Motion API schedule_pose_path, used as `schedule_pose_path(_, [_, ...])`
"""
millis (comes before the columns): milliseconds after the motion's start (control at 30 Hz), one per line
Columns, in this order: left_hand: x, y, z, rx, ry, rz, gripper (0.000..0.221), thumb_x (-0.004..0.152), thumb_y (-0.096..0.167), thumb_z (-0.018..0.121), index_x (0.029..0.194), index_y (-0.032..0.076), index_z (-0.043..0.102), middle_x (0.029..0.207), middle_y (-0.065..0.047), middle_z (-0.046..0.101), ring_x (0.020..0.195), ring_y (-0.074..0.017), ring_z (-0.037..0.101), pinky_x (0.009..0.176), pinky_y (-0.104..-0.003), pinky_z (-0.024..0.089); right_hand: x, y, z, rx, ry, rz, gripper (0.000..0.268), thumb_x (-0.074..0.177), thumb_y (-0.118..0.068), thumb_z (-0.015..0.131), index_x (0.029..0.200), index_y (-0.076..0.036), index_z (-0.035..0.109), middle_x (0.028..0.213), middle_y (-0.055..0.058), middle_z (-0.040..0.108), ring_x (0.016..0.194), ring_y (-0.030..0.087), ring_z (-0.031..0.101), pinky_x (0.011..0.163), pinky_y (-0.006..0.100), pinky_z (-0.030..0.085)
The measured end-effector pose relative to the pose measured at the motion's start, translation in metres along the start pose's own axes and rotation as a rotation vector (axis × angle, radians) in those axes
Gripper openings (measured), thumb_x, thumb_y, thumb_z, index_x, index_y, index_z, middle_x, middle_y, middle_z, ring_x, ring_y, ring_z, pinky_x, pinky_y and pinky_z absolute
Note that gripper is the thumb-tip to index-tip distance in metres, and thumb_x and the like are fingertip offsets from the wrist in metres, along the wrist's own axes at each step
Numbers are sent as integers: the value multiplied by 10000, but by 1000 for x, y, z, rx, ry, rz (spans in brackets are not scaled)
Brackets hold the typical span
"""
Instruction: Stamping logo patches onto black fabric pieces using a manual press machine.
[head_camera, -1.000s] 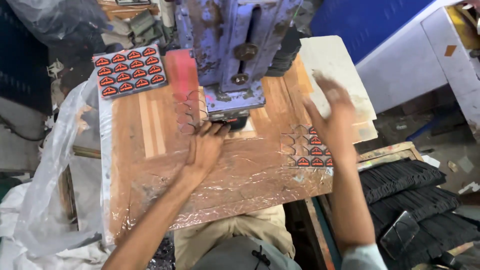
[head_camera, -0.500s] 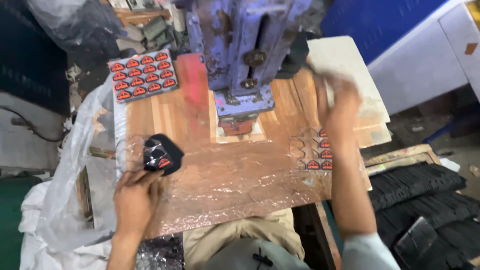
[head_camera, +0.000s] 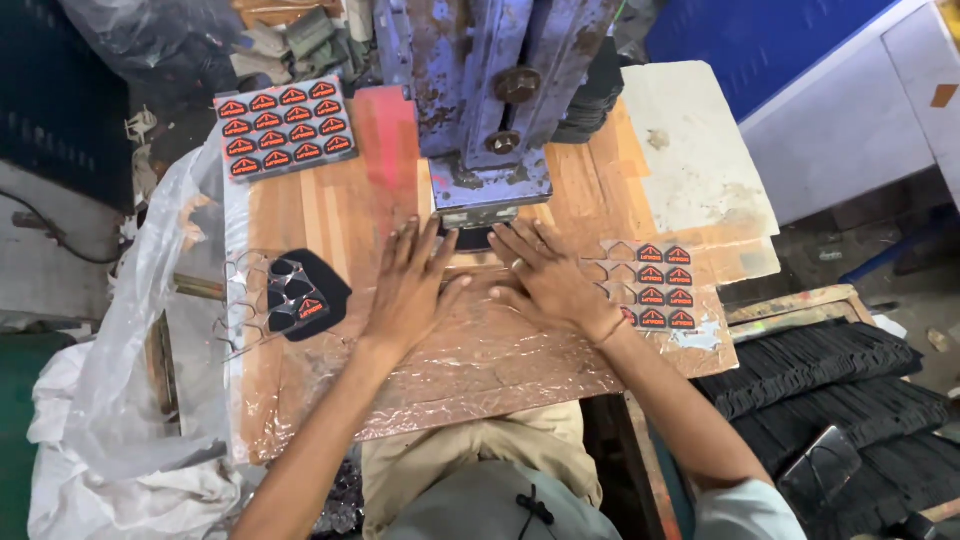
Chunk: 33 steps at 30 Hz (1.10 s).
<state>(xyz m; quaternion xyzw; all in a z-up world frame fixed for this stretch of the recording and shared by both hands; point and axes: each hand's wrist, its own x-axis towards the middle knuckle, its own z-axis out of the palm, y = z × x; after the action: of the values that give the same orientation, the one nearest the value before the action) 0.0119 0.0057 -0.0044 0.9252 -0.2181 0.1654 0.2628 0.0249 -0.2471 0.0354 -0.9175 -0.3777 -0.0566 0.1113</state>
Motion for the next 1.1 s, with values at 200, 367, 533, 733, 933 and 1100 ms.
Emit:
schedule_pose_path(200, [-5, -4, 7, 101, -31, 35, 669, 982, 472, 607, 1499, 63, 494, 1596, -189, 392, 1464, -436, 348, 1203, -605, 261, 6, 15, 7, 37, 83, 0, 700, 965, -487, 613, 1456, 6, 535, 1500, 243, 504, 1440, 390, 409, 1219, 508, 248])
schedule_pose_path(367, [-2, 2, 1, 99, -75, 11, 630, 953, 427, 631, 1450, 49, 543, 1549, -168, 470, 1430, -427, 363, 1181, -582, 267, 15, 10, -5, 166, 144, 26, 491, 929, -374, 706, 1267, -19, 677, 1357, 223, 622, 1352, 387, 518, 1174, 489, 392])
schedule_pose_path(533, [1, 13, -6, -21, -58, -37, 552, 969, 406, 644, 1371, 32, 585, 1467, -159, 549, 1373, -389, 439, 1182, -557, 305, -3, 6, -4, 237, 187, 65, 441, 886, -276, 755, 1242, -21, 701, 1352, 208, 641, 1328, 405, 547, 1143, 489, 431])
schedule_pose_path(733, [6, 9, -7, 14, 5, 7, 551, 929, 379, 675, 1366, 48, 621, 1361, -188, 550, 1301, -397, 448, 1132, -582, 312, -146, 69, -32, 93, 497, 657, 613, 764, -284, 916, 1167, 67, 615, 1094, 225, 668, 1055, 322, 635, 889, 436, 509])
schedule_pose_path(933, [7, 4, 2, 36, -10, 34, 549, 937, 379, 669, 1380, 59, 611, 1429, -193, 513, 1393, -415, 398, 1173, -612, 275, -241, 63, -70, 392, 354, 1189, 348, 1008, -220, 788, 1032, 121, 729, 832, 190, 747, 715, 159, 668, 657, 335, 534])
schedule_pose_path(1100, [-3, 10, 7, 42, -72, -4, 558, 958, 356, 651, 1422, 51, 593, 1526, -177, 477, 1463, -408, 367, 1212, -621, 238, -130, -12, -50, 1022, 726, 1087, 325, 910, -47, 704, 1234, -57, 677, 941, 58, 719, 760, 125, 662, 652, 296, 531])
